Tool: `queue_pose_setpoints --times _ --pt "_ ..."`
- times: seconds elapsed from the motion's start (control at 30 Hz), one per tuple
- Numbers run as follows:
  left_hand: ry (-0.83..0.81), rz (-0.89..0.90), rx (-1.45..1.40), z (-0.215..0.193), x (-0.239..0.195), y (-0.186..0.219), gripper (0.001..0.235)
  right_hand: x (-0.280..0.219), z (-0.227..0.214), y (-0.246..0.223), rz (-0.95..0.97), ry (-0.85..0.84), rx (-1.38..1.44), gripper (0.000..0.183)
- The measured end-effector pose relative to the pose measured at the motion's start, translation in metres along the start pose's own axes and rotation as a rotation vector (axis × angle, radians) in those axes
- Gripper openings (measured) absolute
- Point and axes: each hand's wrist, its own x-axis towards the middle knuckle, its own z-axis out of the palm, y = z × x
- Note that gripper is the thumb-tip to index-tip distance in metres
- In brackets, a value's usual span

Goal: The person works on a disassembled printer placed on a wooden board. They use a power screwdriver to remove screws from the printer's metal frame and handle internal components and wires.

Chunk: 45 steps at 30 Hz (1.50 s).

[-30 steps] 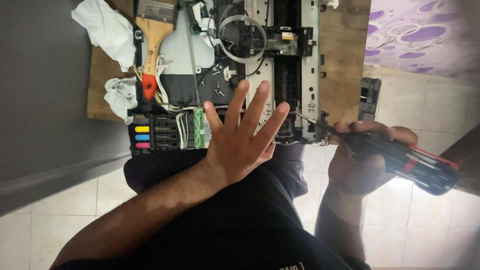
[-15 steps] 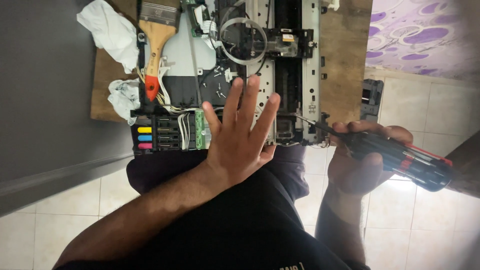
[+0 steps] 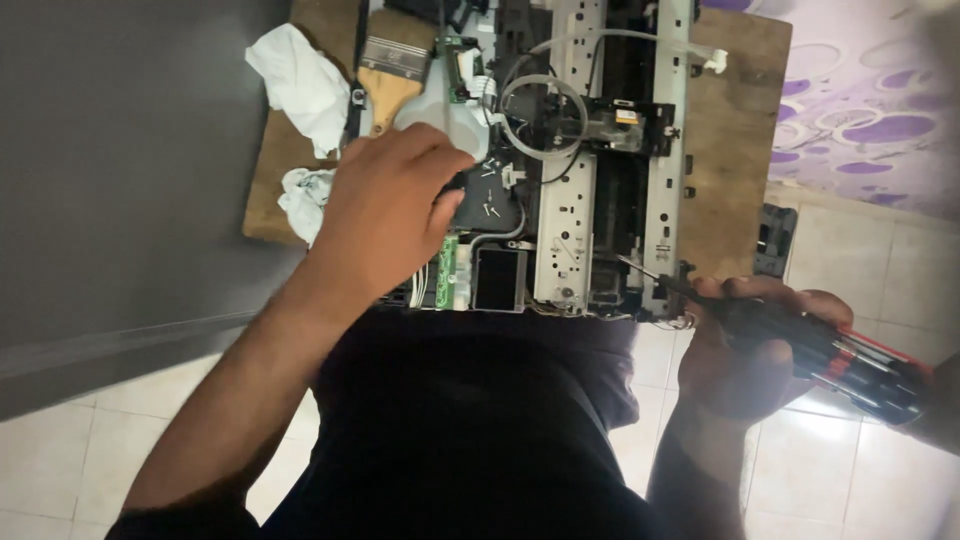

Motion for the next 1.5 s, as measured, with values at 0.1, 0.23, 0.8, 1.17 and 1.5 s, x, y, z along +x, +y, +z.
queue_pose_setpoints --times 0.1,0.23,0.8,1.17,1.5 --pt "-0.014 0.027 0.015 0.017 0.006 -0.012 0.031 0.0 0.005 0.002 -0.002 0.008 -0.036 0.041" --pt "-0.024 0.041 0.038 0.018 0.013 -0.01 0.024 0.002 0.008 0.0 -0.005 -0.062 0.003 0.037" --pt "-0.199 0.139 -0.183 0.007 0.037 -0.013 0.03 -0.001 0.004 0.002 0.021 -0.018 0.009 0.037" --pt "-0.274 0.176 -0.098 0.011 0.032 -0.008 0.028 -0.008 0.001 0.004 0.079 0.037 0.013 0.037" --pt "-0.357 0.172 -0.091 0.018 0.035 -0.007 0.031 -0.001 0.009 0.004 0.018 0.006 -0.021 0.038"
